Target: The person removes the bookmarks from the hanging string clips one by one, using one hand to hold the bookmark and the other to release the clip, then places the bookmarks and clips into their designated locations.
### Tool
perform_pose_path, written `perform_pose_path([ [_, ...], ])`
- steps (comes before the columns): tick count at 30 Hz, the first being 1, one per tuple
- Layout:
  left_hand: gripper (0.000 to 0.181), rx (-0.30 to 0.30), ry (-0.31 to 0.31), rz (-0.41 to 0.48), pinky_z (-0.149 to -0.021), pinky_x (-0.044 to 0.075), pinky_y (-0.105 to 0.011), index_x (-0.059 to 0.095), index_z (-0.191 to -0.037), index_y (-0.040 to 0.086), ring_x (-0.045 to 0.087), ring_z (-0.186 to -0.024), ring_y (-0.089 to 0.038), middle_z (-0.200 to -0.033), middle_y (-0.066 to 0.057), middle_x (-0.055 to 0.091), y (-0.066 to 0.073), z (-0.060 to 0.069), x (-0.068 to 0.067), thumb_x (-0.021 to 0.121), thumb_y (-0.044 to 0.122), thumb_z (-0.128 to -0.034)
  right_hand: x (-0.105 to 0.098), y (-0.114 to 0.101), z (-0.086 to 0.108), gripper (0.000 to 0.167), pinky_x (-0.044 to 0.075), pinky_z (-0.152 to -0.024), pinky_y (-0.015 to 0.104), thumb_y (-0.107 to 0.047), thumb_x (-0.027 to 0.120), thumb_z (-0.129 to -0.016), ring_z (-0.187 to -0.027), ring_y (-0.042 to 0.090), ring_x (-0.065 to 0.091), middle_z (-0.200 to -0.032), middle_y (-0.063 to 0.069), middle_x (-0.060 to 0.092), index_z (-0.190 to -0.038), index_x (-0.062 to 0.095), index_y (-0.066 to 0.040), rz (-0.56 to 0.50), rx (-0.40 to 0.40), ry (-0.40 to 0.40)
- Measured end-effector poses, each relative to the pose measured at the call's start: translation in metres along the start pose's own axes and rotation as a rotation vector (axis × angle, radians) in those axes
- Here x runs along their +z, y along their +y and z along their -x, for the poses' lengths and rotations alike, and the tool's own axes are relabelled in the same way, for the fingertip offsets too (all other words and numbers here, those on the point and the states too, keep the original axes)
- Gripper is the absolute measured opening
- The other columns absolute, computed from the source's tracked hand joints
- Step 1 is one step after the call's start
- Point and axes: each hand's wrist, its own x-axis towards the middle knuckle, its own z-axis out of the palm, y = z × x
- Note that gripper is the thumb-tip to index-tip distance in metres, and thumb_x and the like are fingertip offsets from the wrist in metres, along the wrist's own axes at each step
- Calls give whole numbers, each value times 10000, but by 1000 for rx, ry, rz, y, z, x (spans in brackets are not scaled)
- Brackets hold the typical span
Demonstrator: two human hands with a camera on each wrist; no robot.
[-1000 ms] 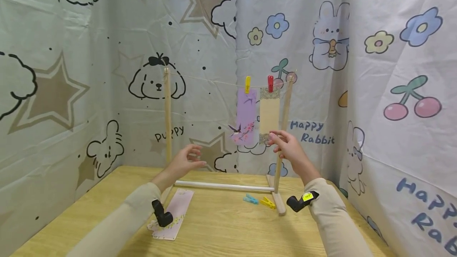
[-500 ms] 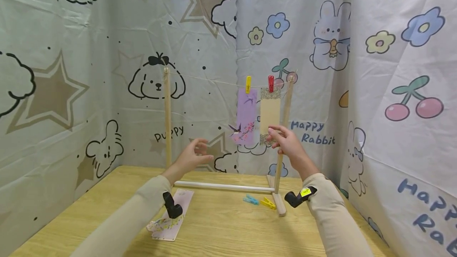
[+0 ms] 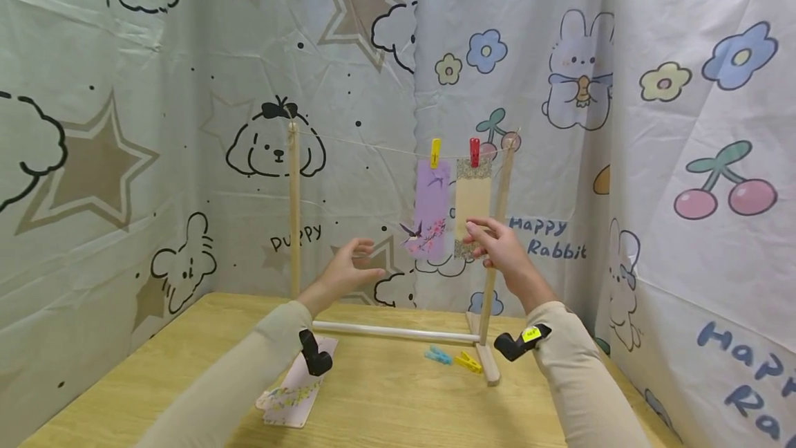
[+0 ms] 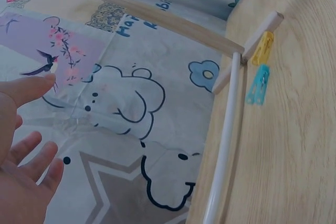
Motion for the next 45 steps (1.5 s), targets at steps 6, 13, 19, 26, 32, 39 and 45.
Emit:
perform_pose_path([
  [6, 676, -4, 14, 41, -1039, 461, -525, 499, -1448, 96, 507, -1338, -378, -1430, -167, 517, 2, -7, 5, 856, 187, -880, 0, 0, -5, 612, 476, -619, 229, -420, 544, -1082, -802, 132, 586, -1139, 117, 647, -1515, 447, 2, 10, -6, 3],
  [13, 714, -14, 15, 64, -1056, 439, -547, 477, -1469, 69, 470, -1367, -414, -1472, -196, 490, 1, -11, 11, 860, 183, -876, 2, -2, -7, 609, 475, -624, 223, -415, 555, -1078, -817, 145, 598, -1117, 86, 646, -1499, 458, 14, 0, -1, -2],
  [19, 755, -28, -10, 76, -1069, 428, -547, 437, -1510, 62, 450, -1395, -391, -1515, -187, 458, -2, -17, 22, 849, 197, -892, 2, -5, -7, 596, 468, -599, 213, -390, 536, -1090, -797, 128, 600, -1083, 64, 640, -1508, 442, 25, -20, 2, -1],
  [26, 793, 1, -14, 103, -1057, 436, -557, 408, -1536, 71, 432, -1396, -422, -1552, -180, 438, -3, -25, 34, 851, 192, -890, 1, -12, -13, 592, 474, -618, 233, -396, 525, -1094, -819, 148, 596, -1091, 54, 640, -1511, 444, 16, -5, -21, 7],
  [32, 736, 17, 8, 157, -1067, 431, -546, 454, -1493, 37, 444, -1381, -455, -1525, -219, 460, -5, -30, 45, 850, 124, -878, 2, -20, -20, 594, 467, -629, 238, -412, 526, -1090, -826, 138, 579, -1119, 83, 633, -1512, 453, 0, 11, -29, 12],
  [39, 726, 6, 56, 241, -1079, 423, -532, 453, -1494, 32, 425, -1397, -460, -1525, -206, 469, -6, -37, 54, 838, 87, -881, 4, -26, -28, 594, 475, -639, 237, -411, 532, -1087, -820, 125, 563, -1107, 74, 634, -1519, 454, -10, 7, -29, 20],
  [45, 721, -5, 48, 270, -1085, 421, -525, 437, -1513, 30, 420, -1409, -436, -1540, -195, 454, -8, -40, 58, 819, 91, -905, 8, -32, -35, 587, 463, -610, 211, -403, 533, -1087, -778, 115, 561, -1067, 54, 643, -1496, 468, 12, -40, -58, 59],
])
